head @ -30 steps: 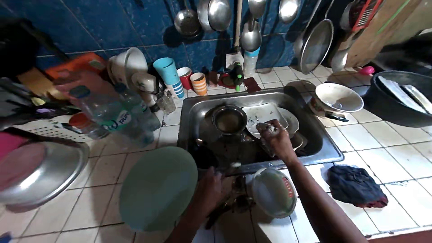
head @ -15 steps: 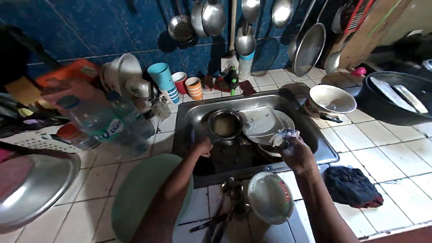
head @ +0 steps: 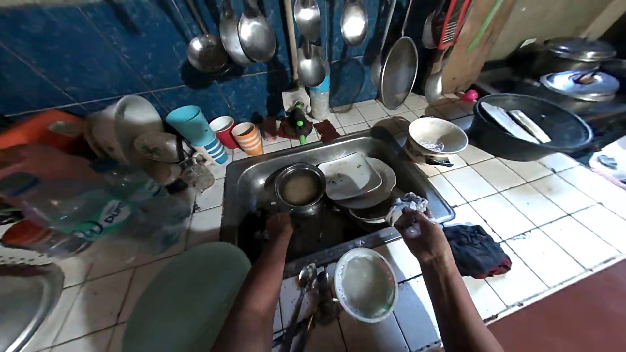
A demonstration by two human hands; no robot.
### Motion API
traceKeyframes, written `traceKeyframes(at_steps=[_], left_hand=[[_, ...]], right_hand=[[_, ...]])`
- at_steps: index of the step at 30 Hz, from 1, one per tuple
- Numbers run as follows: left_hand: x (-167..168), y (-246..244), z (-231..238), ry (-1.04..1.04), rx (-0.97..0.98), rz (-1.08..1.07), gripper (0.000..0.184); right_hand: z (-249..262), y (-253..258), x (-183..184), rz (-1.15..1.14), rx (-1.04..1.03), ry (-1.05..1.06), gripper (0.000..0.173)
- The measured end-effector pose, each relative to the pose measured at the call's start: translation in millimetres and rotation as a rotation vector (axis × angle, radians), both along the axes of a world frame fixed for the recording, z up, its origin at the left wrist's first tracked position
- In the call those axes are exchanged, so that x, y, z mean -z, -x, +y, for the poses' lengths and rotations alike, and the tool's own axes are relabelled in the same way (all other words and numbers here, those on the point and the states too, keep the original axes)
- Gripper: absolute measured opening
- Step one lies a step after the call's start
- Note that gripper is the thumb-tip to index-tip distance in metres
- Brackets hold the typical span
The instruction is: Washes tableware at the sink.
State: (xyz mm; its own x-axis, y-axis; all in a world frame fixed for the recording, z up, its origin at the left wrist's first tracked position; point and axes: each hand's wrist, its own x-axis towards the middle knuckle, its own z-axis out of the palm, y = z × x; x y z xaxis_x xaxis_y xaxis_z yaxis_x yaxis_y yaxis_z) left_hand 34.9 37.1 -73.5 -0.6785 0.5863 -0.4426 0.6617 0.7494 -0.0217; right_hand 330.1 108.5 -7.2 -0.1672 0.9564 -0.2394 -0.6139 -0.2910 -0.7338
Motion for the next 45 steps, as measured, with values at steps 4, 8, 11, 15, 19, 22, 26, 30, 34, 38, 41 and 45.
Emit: traceKeyframes(at_steps=[4, 8, 11, 15, 19, 22, 26, 30, 34, 38, 41, 45], left_hand=[[24, 8, -3, -0.078, -0.028, 0.085, 0.063], [32, 9, -7, -0.119, -0.036, 0.122, 0.065], [22, 8, -11, -0.111, -0.056, 0.065, 0.056], [-11, 13, -17, -0.138, -0.090, -0.229, 0.046], [-30, 11, -36, -0.356, -0.138, -0.547, 0.034], [-47, -18, -55, -0.663, -0.200, -0.978, 0.037], [-69, -83, -65, -1.005, -0.188, -1.176, 0.027], [-78, -116, -70, -1.139, -0.027, -1.014, 0.028], [-66, -111, -62, -1.147, 0.206, -0.860, 0.038], [-80, -110, -72, -0.956, 0.423, -0.600, 0.042], [-110, -112, -65, -0.578, 0.371, -0.316, 0.035], [-107, -100, -68, -0.674, 0.191, -0.299, 0.031]], right_hand=[[2, -5, 4, -0.014, 0.035, 0.028, 0.042], [1, -4, 6, 0.011, 0.049, 0.061, 0.043], [0, -4, 8, 0.033, 0.028, 0.000, 0.037], [-1, 2, 5, -0.064, -0.061, -0.171, 0.054], [-8, 24, -13, -0.141, -0.142, -0.264, 0.050], [-19, 51, -25, -0.165, -0.232, -0.305, 0.047], [-53, 94, -19, -0.453, -0.360, -0.528, 0.053], [-62, 115, -12, -0.645, -0.212, -0.758, 0.058], [-39, 114, -24, -0.595, -0.187, -0.586, 0.036], [-17, 105, -16, -0.538, -0.231, -0.512, 0.031], [-44, 105, -10, -0.575, -0.321, -0.580, 0.035], [-52, 108, -7, -0.594, -0.474, -0.584, 0.029]])
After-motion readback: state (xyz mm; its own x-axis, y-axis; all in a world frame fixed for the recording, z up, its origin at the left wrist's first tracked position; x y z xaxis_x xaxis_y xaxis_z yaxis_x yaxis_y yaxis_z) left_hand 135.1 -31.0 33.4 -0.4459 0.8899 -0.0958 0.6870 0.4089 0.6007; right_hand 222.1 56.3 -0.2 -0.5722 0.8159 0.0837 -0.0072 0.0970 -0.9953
